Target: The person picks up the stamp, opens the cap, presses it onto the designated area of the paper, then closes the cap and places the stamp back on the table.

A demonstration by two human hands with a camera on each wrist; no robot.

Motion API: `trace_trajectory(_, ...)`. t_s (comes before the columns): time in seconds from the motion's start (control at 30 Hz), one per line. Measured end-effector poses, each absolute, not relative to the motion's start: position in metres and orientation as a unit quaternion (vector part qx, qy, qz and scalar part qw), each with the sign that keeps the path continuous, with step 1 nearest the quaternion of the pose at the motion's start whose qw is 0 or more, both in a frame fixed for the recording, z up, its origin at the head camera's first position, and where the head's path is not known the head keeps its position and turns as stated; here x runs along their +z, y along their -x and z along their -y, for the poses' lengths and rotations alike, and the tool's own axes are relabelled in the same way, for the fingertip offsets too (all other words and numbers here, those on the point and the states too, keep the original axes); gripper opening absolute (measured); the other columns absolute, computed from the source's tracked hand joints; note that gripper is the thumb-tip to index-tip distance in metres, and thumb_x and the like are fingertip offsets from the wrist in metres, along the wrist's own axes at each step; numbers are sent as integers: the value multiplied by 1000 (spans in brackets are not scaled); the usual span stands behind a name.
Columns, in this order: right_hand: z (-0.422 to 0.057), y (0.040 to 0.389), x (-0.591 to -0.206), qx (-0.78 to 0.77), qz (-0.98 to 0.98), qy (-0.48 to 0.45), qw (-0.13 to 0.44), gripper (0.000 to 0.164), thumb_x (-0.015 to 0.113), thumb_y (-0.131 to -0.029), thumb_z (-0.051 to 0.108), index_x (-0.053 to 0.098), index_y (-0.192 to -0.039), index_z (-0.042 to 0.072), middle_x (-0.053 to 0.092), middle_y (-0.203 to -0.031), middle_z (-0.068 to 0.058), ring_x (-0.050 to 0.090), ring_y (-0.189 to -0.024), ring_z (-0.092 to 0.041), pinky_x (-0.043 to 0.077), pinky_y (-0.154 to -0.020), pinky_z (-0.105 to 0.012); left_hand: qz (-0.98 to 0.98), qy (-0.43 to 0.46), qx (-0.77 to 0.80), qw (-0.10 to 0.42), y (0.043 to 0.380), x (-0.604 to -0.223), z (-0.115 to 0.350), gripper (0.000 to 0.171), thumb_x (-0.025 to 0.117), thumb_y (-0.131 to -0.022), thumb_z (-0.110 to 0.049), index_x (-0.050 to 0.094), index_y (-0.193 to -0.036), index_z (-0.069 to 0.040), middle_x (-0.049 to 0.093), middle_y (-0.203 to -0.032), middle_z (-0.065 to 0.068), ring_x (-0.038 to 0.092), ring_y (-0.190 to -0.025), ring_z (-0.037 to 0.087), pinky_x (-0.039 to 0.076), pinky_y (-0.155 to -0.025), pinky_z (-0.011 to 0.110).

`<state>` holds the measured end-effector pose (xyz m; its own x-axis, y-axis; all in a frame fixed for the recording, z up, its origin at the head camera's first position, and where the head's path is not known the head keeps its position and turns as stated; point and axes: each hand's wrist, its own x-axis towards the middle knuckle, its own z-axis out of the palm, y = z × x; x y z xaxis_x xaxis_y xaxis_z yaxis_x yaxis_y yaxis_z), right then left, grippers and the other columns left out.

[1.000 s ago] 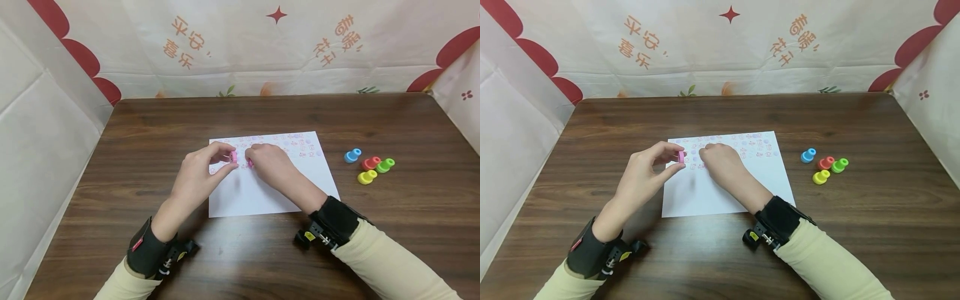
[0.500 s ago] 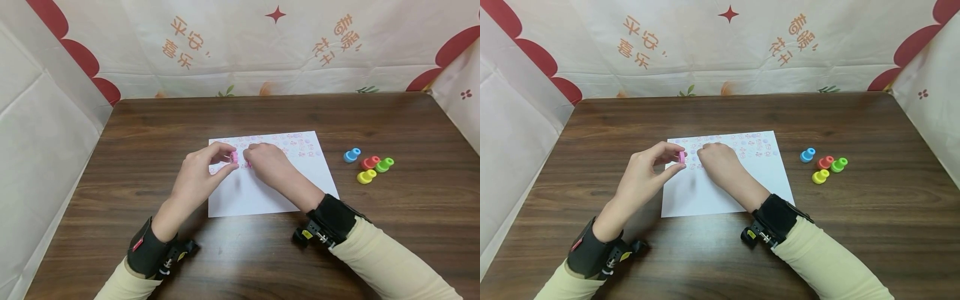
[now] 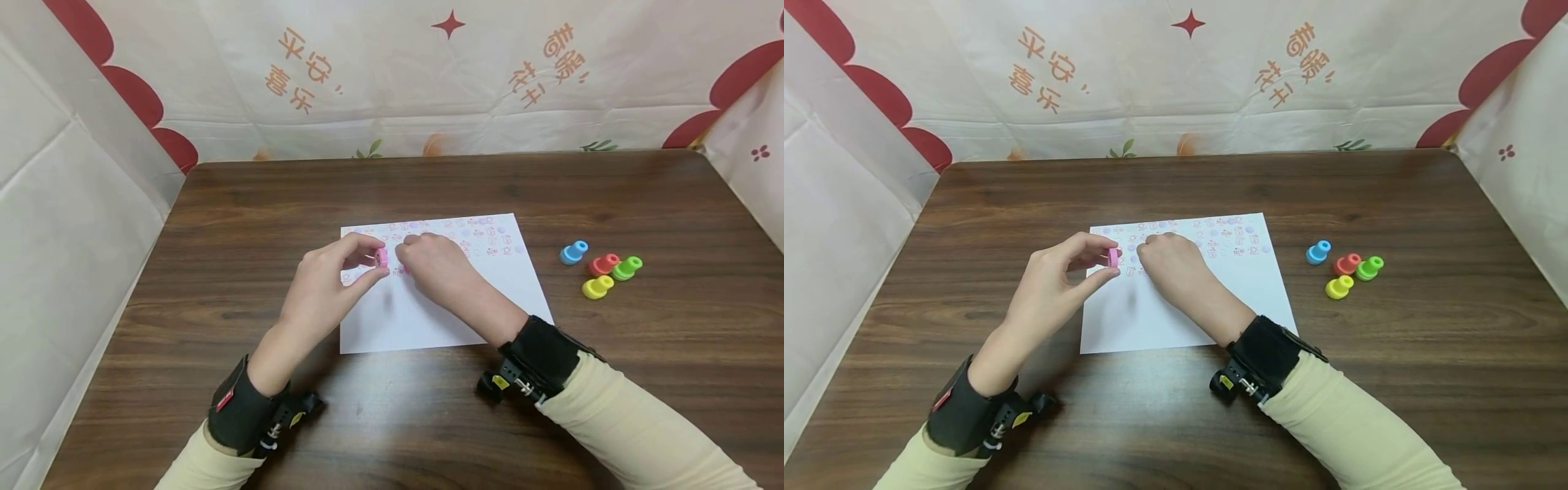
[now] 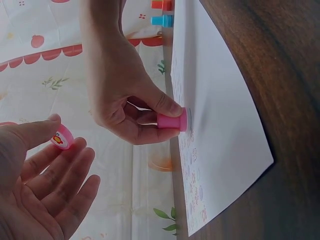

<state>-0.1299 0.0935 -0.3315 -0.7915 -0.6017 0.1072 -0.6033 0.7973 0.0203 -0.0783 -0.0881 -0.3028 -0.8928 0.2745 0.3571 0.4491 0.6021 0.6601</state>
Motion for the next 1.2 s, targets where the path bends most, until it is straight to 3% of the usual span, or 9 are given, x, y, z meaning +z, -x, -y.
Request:
trace_trajectory(0.9, -95, 130, -333, 11, 946, -321, 52, 14, 67, -82, -6, 72, -90, 4, 67, -79, -9, 61, -73, -26, 57, -63, -37, 888, 196, -401, 113, 78, -305, 96, 32, 79, -78, -20, 66, -106, -15, 72, -94, -2, 67, -87, 8, 58, -83, 38)
trace_trajectory(1.2, -111, 126, -322, 117, 946, -293, 81, 9, 71, -82, 2, 70, -91, 4, 68, -87, -8, 63, -79, -23, 58, -71, -39, 888, 191, -402, 114, 78, -306, 97, 33, 79, -78, -20, 66, -107, -15, 72, -96, -1, 68, -88, 9, 59, -83, 38)
